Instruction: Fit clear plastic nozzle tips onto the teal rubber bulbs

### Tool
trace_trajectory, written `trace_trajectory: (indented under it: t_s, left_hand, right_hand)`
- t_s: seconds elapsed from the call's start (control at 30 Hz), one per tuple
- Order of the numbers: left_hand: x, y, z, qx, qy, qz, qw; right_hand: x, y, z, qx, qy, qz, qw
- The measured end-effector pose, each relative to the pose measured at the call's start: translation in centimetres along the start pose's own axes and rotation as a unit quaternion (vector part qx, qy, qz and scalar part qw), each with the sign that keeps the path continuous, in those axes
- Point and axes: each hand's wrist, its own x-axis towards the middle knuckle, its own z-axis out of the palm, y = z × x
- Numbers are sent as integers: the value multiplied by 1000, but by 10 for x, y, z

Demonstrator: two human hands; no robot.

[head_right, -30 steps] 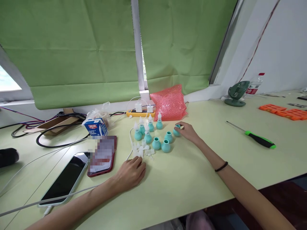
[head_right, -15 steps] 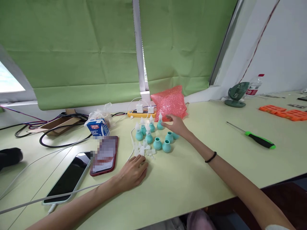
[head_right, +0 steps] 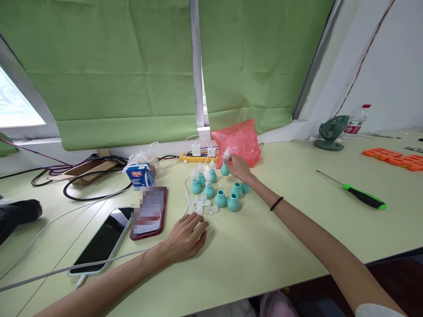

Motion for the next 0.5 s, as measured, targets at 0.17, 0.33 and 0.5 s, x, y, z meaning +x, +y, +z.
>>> trace_trajectory:
  t_s: [0.17, 0.33, 0.5]
  left_hand:
    - [2, 4, -21, -236, 116, -161, 951]
    - [14, 15, -38, -439, 96, -253, 857]
    - [12, 24, -32, -487, 111, -275, 821]
  right_hand:
    - [-50, -39, -36, 128, 45, -96, 986]
    - [-129, -77, -26, 246, -92, -195, 945]
    - [-148, -76, -5, 263, -86, -267, 923]
